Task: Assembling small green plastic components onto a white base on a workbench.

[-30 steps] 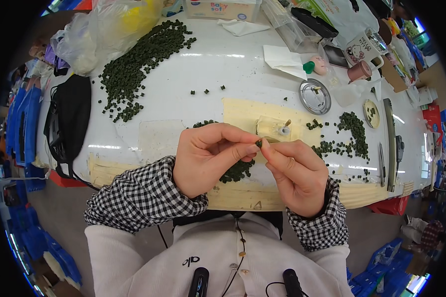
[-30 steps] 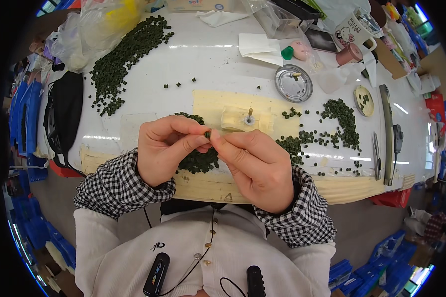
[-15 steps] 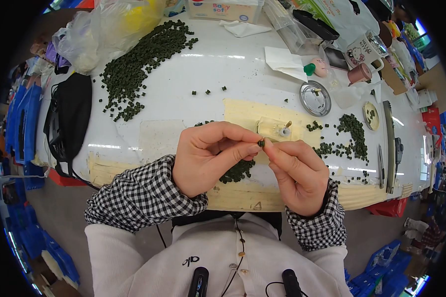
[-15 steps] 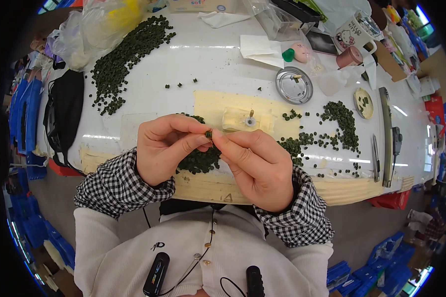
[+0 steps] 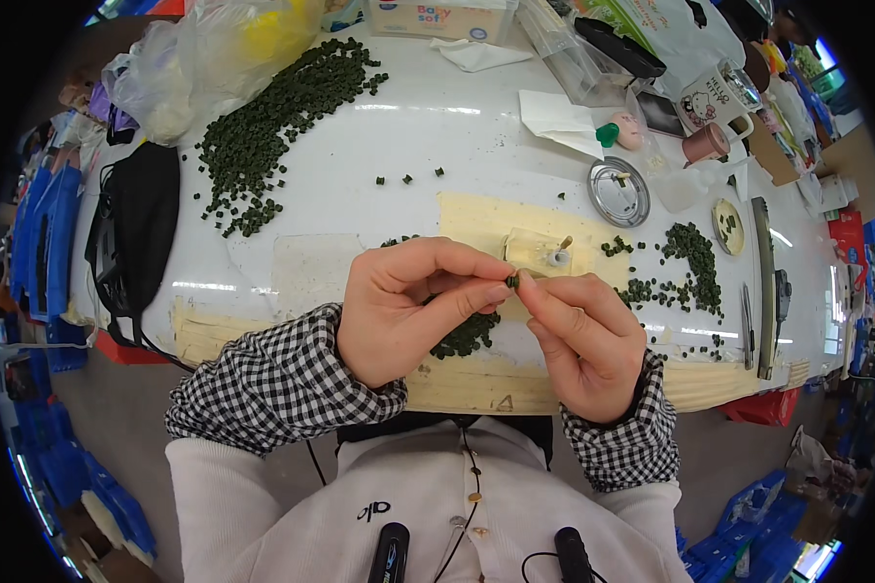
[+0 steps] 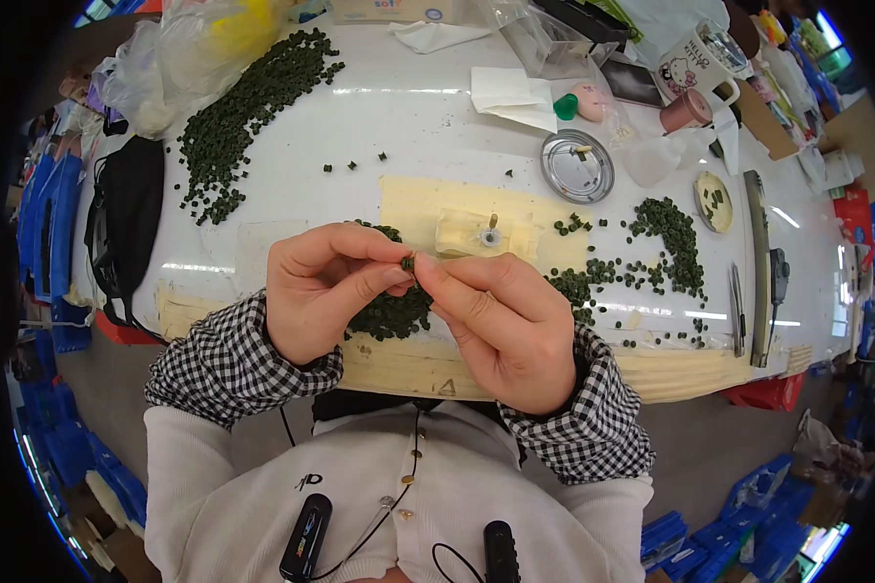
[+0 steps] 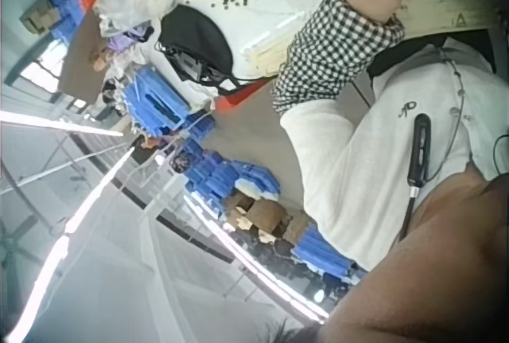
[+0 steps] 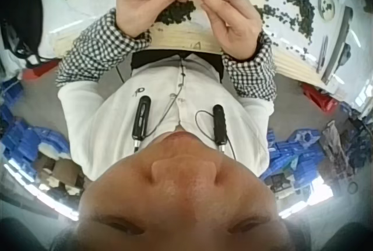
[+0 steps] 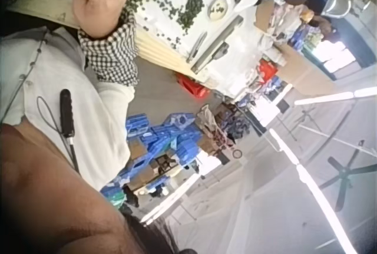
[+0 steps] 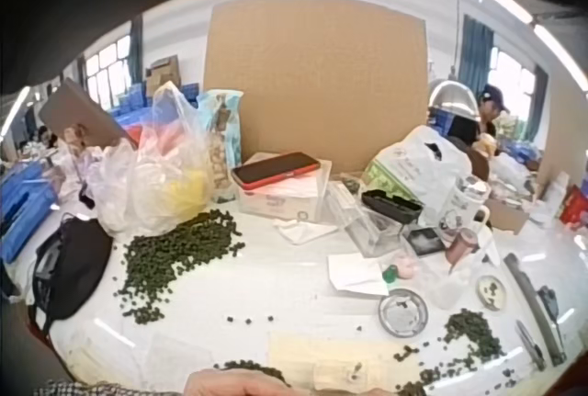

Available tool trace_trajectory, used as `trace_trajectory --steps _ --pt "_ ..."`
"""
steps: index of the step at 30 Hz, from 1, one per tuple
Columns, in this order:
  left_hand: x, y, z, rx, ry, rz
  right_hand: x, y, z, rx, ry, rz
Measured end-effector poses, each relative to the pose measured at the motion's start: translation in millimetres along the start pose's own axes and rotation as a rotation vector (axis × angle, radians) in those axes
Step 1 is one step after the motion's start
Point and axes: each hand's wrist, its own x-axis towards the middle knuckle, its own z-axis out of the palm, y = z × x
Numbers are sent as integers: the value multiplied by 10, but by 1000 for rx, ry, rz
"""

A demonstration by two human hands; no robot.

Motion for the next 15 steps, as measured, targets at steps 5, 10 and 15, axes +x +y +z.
trace_trajectory --steps 5,10,15 --pt "3 20 1 8 -10 0 -2 -2 1 1 0 5" --pt "7 21 4 19 -11 21 6 1 -3 -12 5 -7" --pt "2 14 0 19 -10 17 5 2 -4 -15 4 -4"
